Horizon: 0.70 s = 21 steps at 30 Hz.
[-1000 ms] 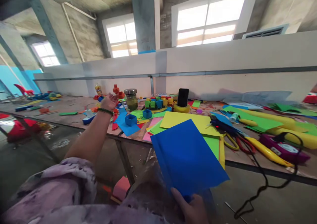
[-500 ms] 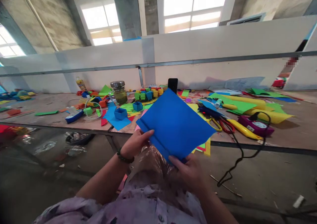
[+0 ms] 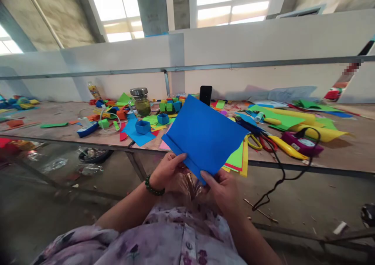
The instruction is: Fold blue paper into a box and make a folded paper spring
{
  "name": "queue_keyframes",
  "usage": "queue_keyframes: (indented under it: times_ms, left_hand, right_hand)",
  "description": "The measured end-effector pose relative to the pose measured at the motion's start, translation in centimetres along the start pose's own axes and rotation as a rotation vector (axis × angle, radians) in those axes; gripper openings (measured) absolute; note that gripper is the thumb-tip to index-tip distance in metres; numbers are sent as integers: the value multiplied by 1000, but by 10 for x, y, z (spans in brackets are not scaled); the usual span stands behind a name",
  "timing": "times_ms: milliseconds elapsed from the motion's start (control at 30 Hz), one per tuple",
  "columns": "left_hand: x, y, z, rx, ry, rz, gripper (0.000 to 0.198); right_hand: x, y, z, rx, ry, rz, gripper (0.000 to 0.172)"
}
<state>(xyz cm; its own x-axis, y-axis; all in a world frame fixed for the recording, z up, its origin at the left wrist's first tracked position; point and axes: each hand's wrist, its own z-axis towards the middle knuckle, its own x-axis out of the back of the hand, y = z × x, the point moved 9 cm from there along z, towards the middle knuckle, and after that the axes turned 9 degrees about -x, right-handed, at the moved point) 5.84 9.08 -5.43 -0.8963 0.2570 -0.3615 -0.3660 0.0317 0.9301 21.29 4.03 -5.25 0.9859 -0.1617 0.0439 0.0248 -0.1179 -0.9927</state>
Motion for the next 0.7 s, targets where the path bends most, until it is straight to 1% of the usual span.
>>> queue_keyframes:
  times_ms: [67,200,267,333,367,467,500,533,600,700]
  left_hand:
    - [7,4,2,-41,53,-24,50]
    - [34,29,9,-155,188,-60,47]
    - [41,38,9,-182,214,-69,48]
    - [35,36,6,-165,176,-48,47]
    - [27,32,4,-136,124,-15,46]
    - [-5,11,-6,-44,-69,107,43]
    - [-13,6,-9,-36,-104,120,43]
    - [-18,3,-12,-35,-115,122,43]
    - [-20,-1,-14,-40,-109,121,43]
    - [-9,1,-8,-90,-64,170,41]
  right_hand:
    - [1,8,0,4,-9,-35,41]
    - [12,25,-1,-27,-4,-42,41]
    - [15,27,-4,-42,-8,-30,41]
    - [14,24,-6,-35,5,-15,41]
    - [13,20,-6,-24,23,-5,41]
    - [8,10,-6,12,56,-36,41]
    - [6,8,-5,20,60,-66,41]
    - [4,7,-4,27,52,-103,40]
    - [1,6,-3,45,25,-179,39]
    - [-4,4,-3,88,-41,-262,39]
